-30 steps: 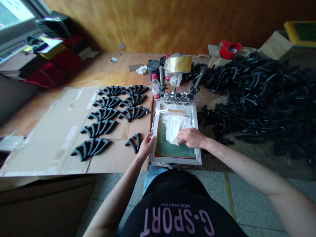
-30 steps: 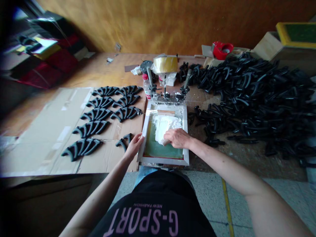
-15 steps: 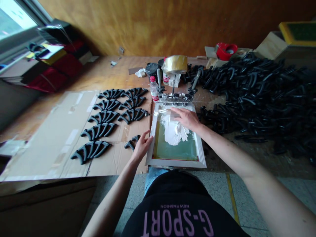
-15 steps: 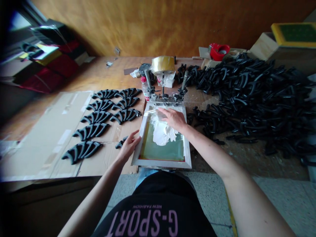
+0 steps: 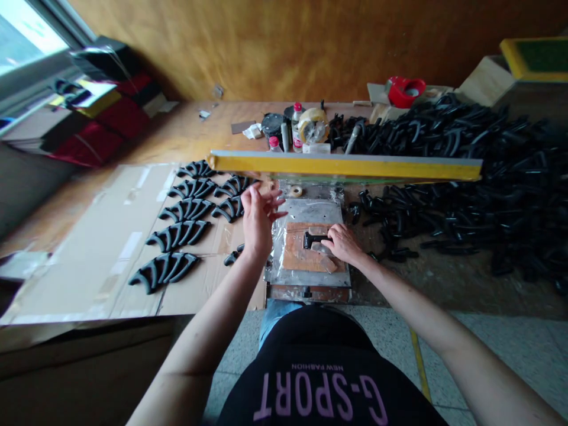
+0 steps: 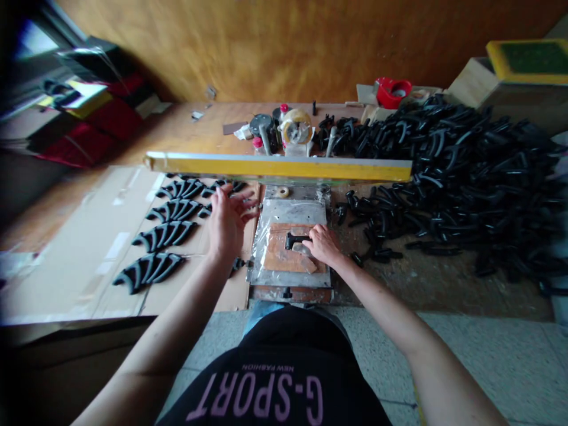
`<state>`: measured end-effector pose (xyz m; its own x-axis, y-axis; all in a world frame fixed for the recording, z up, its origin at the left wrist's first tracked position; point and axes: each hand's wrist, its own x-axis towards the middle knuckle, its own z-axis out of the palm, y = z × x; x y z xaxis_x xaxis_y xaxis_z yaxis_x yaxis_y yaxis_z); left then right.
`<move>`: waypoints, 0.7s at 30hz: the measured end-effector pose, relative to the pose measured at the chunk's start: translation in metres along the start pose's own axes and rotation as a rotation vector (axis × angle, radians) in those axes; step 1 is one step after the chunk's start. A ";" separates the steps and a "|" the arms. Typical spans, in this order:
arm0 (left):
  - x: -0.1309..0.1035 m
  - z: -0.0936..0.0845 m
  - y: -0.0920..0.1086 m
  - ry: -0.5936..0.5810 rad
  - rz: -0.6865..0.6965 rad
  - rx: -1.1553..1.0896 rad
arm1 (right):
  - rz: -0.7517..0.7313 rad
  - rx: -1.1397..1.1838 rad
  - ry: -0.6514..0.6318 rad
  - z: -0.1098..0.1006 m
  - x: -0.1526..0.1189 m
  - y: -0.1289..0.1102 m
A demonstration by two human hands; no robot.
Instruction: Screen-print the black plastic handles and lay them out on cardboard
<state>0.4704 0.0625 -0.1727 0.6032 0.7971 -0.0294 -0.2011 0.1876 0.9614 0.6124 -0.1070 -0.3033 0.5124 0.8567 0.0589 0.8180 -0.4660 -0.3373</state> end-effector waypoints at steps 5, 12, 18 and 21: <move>-0.078 -0.004 -0.077 -0.205 -0.681 0.051 | 0.100 0.144 0.007 0.004 -0.014 -0.059; -0.068 -0.114 -0.091 0.172 -0.486 0.278 | -0.103 0.190 0.017 -0.008 -0.057 0.016; -0.046 -0.231 -0.110 0.304 -0.706 0.936 | 0.197 0.017 -0.080 -0.007 -0.097 0.133; -0.033 -0.238 -0.113 0.205 -0.748 1.103 | 0.171 0.206 -0.070 -0.005 -0.080 0.115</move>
<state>0.2898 0.1520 -0.3451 0.1495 0.7964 -0.5860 0.9019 0.1331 0.4110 0.6665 -0.2305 -0.3416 0.6132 0.7861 -0.0779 0.6474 -0.5565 -0.5208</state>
